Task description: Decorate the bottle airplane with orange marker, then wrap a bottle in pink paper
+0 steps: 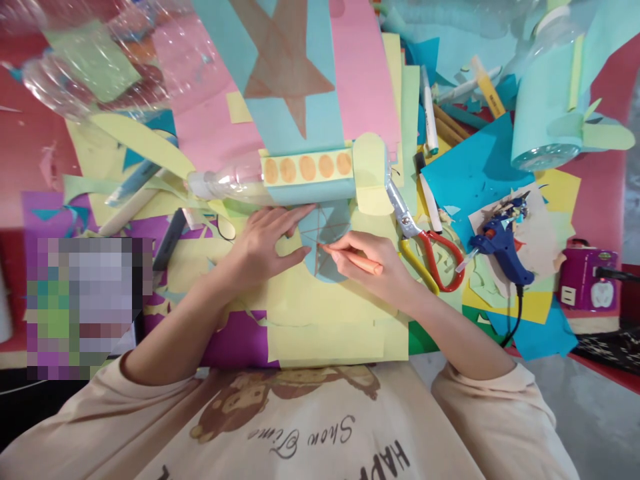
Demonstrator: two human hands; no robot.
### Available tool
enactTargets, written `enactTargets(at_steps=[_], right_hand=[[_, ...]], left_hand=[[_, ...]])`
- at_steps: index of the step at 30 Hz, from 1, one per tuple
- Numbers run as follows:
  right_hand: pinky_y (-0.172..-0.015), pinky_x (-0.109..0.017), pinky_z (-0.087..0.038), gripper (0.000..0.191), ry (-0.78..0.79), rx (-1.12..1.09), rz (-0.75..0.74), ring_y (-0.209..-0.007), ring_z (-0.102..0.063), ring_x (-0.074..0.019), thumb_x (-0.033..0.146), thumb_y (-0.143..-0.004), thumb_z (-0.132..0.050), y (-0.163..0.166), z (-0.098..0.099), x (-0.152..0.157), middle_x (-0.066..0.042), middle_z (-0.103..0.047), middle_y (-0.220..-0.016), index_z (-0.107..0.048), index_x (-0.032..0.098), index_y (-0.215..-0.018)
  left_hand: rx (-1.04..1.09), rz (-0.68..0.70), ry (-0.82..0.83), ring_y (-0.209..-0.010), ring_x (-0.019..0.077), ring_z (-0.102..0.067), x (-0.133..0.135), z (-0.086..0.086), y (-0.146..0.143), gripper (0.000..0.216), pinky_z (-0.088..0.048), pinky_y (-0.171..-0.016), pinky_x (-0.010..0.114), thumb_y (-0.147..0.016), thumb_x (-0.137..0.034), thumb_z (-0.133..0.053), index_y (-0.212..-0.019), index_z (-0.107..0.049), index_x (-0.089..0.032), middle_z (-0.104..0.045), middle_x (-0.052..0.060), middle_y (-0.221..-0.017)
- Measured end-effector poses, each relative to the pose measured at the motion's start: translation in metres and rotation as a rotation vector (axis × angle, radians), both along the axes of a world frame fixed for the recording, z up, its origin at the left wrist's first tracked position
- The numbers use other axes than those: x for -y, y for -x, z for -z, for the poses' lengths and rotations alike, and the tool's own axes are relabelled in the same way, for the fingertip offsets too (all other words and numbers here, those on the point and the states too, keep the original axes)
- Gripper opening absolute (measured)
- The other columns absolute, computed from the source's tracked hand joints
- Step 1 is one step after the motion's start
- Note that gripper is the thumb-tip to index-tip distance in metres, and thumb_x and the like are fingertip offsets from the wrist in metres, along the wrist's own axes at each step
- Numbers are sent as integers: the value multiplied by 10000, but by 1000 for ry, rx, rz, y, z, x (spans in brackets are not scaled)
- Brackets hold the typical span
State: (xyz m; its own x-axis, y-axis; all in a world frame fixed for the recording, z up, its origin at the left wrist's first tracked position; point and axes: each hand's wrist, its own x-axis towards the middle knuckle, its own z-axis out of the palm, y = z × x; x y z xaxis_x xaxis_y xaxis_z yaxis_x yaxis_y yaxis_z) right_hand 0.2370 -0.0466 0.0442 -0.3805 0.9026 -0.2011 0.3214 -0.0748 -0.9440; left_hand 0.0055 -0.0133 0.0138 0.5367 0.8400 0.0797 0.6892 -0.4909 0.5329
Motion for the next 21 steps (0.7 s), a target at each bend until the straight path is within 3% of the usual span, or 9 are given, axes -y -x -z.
enactTargets(at_steps=[7, 12, 15, 21], right_hand=[[-711, -271, -477, 168, 14, -1, -54, -792, -645, -141, 327, -911, -583, 2, -8, -2, -38, -707, -884, -665, 181, -895], [-660, -255, -453, 125, -52, 87, -111, -695, -600, -120, 266, -876, -601, 4, -14, -5, -16, -668, -753, -665, 169, -831], [-632, -237, -442, 112, -1, 87, -126, -669, -580, -107, 242, -861, -611, 3, -14, -4, -7, -658, -731, -662, 169, -792], [-690, -200, -481, 152, 72, -72, 56, -777, -636, -97, 325, -886, -633, -2, -4, -2, -8, -710, -865, -676, 179, -899]], left_hand=[[1, 21, -10, -789, 188, -517, 0, 1, 1, 549, -419, -779, 322, -859, -289, -566, -1388, -477, -174, -562, 17, -838], [-12, 19, 9, -781, 184, -517, -1, -1, 1, 562, -416, -783, 319, -845, -281, -576, -1389, -478, -178, -568, 15, -837], [-14, 9, 35, -797, 186, -524, -1, -2, 1, 560, -422, -807, 323, -845, -282, -570, -1389, -474, -191, -570, 15, -841], [-10, 1, 52, -791, 184, -529, -1, -4, 1, 552, -429, -811, 325, -849, -281, -569, -1386, -481, -189, -567, 15, -834]])
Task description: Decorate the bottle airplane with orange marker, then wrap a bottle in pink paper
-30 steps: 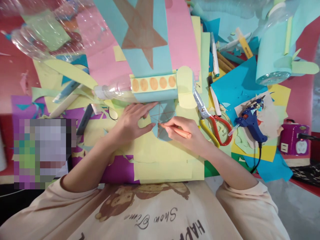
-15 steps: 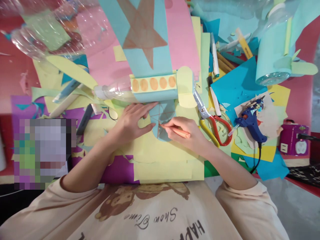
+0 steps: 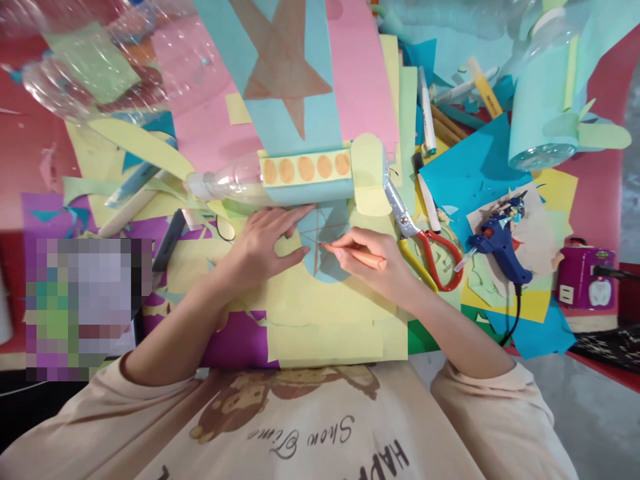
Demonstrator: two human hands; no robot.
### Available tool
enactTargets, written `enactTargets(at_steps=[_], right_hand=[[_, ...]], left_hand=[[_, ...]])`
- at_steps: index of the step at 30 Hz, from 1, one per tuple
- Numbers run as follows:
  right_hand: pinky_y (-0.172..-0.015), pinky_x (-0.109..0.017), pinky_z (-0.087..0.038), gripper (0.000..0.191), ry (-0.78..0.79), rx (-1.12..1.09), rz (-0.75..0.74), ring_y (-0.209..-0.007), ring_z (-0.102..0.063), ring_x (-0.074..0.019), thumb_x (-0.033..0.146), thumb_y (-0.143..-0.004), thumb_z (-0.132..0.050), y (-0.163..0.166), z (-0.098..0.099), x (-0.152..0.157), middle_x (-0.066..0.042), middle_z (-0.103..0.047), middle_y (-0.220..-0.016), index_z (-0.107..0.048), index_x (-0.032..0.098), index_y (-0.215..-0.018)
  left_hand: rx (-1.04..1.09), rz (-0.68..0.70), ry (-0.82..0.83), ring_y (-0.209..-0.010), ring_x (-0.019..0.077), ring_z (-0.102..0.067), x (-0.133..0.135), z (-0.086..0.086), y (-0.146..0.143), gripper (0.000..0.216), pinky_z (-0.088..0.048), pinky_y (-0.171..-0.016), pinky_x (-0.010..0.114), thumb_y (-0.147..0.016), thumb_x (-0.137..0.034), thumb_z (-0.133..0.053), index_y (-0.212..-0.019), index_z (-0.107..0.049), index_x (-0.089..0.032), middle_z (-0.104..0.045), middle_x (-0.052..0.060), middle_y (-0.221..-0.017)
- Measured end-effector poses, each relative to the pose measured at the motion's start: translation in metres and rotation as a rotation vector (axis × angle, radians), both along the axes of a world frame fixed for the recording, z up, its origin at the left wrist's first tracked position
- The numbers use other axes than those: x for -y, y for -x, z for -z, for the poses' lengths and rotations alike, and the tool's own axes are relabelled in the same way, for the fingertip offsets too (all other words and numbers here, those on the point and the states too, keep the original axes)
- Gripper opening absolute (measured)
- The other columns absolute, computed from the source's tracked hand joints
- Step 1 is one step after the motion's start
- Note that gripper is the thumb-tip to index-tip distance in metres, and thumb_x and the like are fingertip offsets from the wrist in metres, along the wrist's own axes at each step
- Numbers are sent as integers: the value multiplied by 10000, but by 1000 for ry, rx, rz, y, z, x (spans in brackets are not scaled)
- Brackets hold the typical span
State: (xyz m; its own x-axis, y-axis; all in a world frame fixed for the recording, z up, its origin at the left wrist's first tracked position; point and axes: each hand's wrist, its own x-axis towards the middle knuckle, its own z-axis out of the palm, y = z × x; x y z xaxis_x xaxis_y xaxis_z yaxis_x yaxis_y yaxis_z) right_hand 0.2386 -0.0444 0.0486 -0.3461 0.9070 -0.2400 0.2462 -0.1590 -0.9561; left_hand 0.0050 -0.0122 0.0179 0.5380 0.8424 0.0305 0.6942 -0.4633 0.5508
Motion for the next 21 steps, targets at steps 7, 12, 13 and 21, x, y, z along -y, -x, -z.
enactTargets(at_steps=[7, 12, 13, 21], right_hand=[[-683, -191, -471, 163, -26, 40, -20, -774, -629, -91, 340, -888, -634, 2, 0, -1, -2, -710, -874, -687, 186, -904], [-641, -216, -442, 172, -86, 111, -100, -699, -588, -97, 324, -904, -602, 2, -3, -2, -4, -677, -801, -675, 174, -864], [-635, -220, -434, 168, -94, 122, -114, -686, -581, -97, 314, -903, -600, 2, -4, -3, -1, -667, -780, -671, 172, -849], [-607, -228, -394, 88, -102, 160, -169, -640, -540, -92, 222, -851, -615, 3, -11, -3, 9, -638, -723, -665, 172, -798]], left_hand=[[7, 10, -31, -783, 182, -528, 1, 3, 0, 549, -427, -802, 323, -853, -281, -571, -1387, -479, -191, -564, 12, -832], [23, 13, -61, -785, 183, -533, 1, 2, 0, 530, -430, -792, 313, -863, -282, -563, -1376, -493, -167, -576, 16, -832], [21, 14, -54, -790, 184, -535, 0, 2, 0, 534, -431, -798, 315, -862, -282, -564, -1378, -491, -167, -578, 18, -836], [4, 13, 3, -816, 191, -539, -1, 0, 0, 550, -432, -825, 328, -860, -294, -560, -1392, -471, -186, -576, 19, -850]])
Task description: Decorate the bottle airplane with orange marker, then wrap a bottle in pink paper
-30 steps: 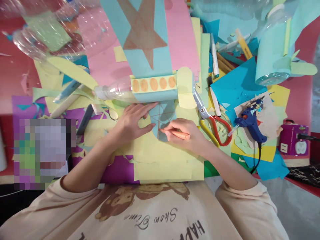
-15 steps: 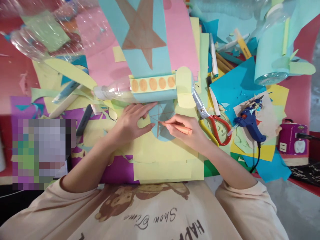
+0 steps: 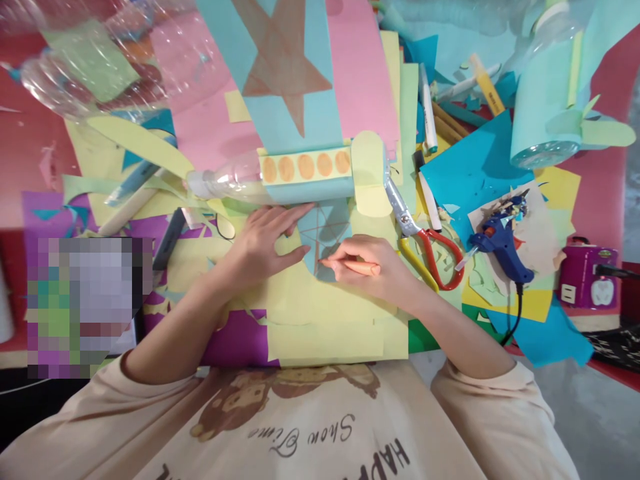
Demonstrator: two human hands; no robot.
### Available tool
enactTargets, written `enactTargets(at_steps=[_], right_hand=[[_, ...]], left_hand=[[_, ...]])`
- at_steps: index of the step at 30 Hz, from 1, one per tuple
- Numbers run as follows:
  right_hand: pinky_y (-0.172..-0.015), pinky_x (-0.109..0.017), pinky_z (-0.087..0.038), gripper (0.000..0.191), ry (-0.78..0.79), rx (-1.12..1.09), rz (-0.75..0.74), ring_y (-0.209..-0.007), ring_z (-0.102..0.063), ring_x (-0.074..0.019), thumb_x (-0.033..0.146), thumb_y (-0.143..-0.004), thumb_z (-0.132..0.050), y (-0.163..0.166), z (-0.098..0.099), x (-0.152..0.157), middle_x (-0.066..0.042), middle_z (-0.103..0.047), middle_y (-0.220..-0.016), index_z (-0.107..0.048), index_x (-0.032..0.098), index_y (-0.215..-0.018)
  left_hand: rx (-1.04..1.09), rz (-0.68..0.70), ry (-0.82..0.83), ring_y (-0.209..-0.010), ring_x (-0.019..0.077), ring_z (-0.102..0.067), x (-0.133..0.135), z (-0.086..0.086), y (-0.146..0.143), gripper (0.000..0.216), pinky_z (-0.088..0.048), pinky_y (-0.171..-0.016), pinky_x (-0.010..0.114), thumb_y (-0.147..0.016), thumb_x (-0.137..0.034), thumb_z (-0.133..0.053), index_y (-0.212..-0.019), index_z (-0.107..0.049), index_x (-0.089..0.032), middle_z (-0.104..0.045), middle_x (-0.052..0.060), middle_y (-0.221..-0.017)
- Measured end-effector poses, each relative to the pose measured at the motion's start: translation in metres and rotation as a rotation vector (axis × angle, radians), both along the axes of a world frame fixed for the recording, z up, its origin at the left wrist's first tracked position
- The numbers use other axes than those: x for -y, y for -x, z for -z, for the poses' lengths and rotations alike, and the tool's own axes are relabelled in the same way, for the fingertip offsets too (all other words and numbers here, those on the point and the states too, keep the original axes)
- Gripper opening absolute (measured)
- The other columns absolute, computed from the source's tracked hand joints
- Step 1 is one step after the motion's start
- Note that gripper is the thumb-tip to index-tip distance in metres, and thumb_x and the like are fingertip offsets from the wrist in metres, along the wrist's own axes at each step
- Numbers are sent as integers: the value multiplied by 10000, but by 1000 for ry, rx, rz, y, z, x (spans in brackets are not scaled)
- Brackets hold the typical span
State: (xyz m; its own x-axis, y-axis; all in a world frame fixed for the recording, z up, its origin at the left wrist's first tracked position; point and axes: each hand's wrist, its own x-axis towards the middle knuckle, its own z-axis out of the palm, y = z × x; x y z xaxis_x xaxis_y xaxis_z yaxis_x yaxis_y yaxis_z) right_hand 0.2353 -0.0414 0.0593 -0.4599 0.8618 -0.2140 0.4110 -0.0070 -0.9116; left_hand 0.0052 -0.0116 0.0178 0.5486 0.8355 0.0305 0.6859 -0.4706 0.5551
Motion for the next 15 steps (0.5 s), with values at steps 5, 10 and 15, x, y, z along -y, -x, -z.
enactTargets(at_steps=[5, 10, 15], right_hand=[[-598, -229, -379, 122, -18, 23, -30, -616, -515, -90, 223, -835, -606, 2, -1, 0, 9, -597, -668, -649, 161, -739], [-581, -221, -362, 75, 4, 52, -62, -599, -493, -86, 173, -801, -610, 0, 0, 0, 20, -582, -661, -650, 173, -737], [-570, -217, -369, 73, 18, 45, -71, -593, -502, -86, 187, -804, -609, -1, 2, 1, 18, -600, -672, -651, 175, -746]], left_hand=[[3, 8, -25, -802, 187, -533, 0, 1, 0, 552, -430, -811, 322, -857, -289, -568, -1388, -479, -169, -574, 19, -840], [-4, -3, -16, -800, 188, -529, 0, 1, 0, 539, -426, -811, 327, -860, -290, -564, -1382, -482, -181, -569, 17, -837], [-16, -11, -17, -804, 189, -531, 1, 1, 0, 539, -424, -816, 329, -857, -287, -571, -1380, -482, -194, -571, 15, -840]])
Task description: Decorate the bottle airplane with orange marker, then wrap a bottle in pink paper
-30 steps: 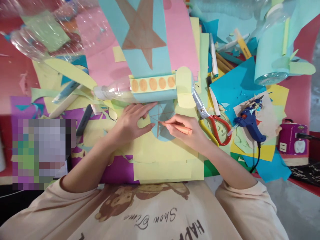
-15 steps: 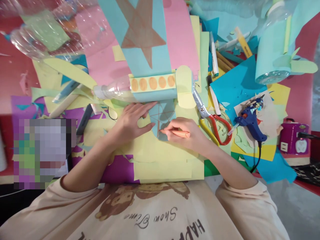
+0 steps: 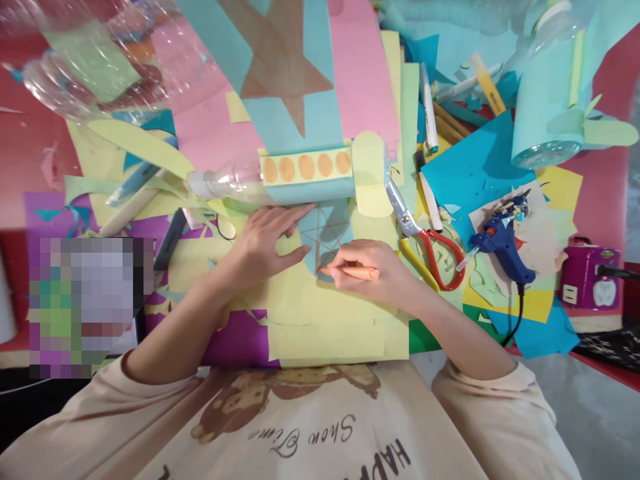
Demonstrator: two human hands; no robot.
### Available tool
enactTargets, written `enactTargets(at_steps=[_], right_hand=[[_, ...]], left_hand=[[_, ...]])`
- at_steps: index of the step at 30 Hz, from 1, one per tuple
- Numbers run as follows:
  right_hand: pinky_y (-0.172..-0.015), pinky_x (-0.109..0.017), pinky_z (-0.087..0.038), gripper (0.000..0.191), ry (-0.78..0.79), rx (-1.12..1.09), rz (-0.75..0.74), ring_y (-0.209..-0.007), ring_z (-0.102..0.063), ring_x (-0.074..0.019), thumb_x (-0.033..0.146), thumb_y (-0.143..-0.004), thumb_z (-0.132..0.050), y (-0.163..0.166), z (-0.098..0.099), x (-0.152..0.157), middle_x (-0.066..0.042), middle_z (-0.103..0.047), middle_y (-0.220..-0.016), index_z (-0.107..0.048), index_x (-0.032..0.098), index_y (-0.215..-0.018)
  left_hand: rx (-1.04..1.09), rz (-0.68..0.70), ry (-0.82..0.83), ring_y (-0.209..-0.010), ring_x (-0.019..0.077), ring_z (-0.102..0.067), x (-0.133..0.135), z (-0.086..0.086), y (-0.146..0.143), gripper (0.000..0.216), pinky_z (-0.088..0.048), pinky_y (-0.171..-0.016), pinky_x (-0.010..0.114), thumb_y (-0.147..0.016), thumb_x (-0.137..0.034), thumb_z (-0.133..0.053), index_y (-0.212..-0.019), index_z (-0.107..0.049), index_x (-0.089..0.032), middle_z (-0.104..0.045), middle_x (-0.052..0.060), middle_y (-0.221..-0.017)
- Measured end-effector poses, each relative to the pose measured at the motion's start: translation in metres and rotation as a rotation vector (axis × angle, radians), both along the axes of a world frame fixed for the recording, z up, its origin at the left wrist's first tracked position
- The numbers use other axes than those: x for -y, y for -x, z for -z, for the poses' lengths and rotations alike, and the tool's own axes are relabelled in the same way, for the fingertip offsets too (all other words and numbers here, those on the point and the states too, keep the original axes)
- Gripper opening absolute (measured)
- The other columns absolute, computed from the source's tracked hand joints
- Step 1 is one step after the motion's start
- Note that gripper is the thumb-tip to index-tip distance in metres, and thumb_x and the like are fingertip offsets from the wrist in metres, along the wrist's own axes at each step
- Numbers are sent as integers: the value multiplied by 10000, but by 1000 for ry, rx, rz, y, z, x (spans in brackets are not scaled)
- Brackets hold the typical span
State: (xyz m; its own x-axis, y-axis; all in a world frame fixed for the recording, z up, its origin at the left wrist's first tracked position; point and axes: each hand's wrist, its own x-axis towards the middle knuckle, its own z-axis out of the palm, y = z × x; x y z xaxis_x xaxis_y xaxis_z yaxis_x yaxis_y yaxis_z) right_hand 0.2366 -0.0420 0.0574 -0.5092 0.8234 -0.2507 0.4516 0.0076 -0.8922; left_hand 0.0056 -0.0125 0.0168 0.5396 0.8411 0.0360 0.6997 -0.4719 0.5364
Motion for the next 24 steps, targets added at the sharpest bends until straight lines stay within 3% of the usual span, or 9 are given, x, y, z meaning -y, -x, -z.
enactTargets(at_steps=[24], right_hand=[[-589, -201, -405, 117, -17, -93, 142, -666, -569, -82, 240, -886, -606, -1, 5, 1, 7, -677, -776, -667, 163, -823]], left_hand=[[6, 15, -26, -770, 181, -506, 0, 1, 0, 539, -413, -777, 315, -860, -290, -553, -1382, -481, -175, -545, 12, -813]])
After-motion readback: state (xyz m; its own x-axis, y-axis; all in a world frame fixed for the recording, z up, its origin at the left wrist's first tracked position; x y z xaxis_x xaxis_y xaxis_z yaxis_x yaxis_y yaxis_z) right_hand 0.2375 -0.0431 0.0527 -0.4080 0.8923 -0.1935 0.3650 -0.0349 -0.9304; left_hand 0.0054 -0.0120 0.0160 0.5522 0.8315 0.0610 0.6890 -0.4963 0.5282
